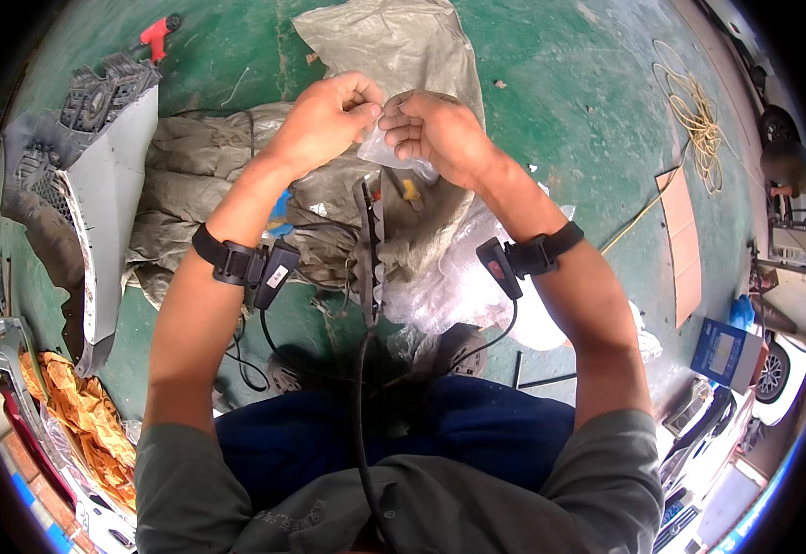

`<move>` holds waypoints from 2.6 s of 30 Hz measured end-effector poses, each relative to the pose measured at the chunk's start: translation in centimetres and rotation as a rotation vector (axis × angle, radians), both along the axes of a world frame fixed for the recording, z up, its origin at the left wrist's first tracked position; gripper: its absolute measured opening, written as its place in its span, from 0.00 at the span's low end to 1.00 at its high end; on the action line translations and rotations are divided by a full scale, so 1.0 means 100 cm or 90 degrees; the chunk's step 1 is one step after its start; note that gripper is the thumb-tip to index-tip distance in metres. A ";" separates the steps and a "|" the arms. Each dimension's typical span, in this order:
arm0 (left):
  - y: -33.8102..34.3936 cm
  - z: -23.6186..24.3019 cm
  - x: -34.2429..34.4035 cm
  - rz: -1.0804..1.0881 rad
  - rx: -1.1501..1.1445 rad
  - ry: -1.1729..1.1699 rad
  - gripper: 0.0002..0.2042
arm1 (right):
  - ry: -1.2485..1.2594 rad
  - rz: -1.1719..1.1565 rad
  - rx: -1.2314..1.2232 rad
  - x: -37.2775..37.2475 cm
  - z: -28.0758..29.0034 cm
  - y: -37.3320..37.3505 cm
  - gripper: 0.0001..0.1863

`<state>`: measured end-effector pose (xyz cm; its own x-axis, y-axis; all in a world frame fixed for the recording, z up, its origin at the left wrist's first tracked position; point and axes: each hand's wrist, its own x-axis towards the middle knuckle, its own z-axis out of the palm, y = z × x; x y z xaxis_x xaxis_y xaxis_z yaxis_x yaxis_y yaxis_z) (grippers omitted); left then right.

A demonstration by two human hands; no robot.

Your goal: The person removes plastic packaging from a car light component and applies heat to it using a blue heat gun. The person also handles a black plastic housing component.

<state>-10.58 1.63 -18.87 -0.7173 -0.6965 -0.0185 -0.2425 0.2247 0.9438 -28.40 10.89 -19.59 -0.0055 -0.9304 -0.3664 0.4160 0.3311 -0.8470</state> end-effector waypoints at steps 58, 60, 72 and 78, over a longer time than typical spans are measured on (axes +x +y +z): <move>0.064 -0.085 -0.035 0.044 -0.124 -0.025 0.10 | 0.884 0.148 -0.176 -0.056 -0.030 0.031 0.11; 0.051 -0.072 -0.040 0.081 0.066 0.028 0.10 | 0.808 0.045 -0.183 -0.046 -0.022 0.030 0.11; 0.006 -0.030 0.006 -0.058 0.540 0.129 0.18 | 0.640 0.117 -0.260 -0.009 -0.001 0.009 0.11; -0.017 -0.021 0.014 -0.101 0.576 0.140 0.22 | 0.561 0.054 -0.228 -0.007 -0.005 0.003 0.09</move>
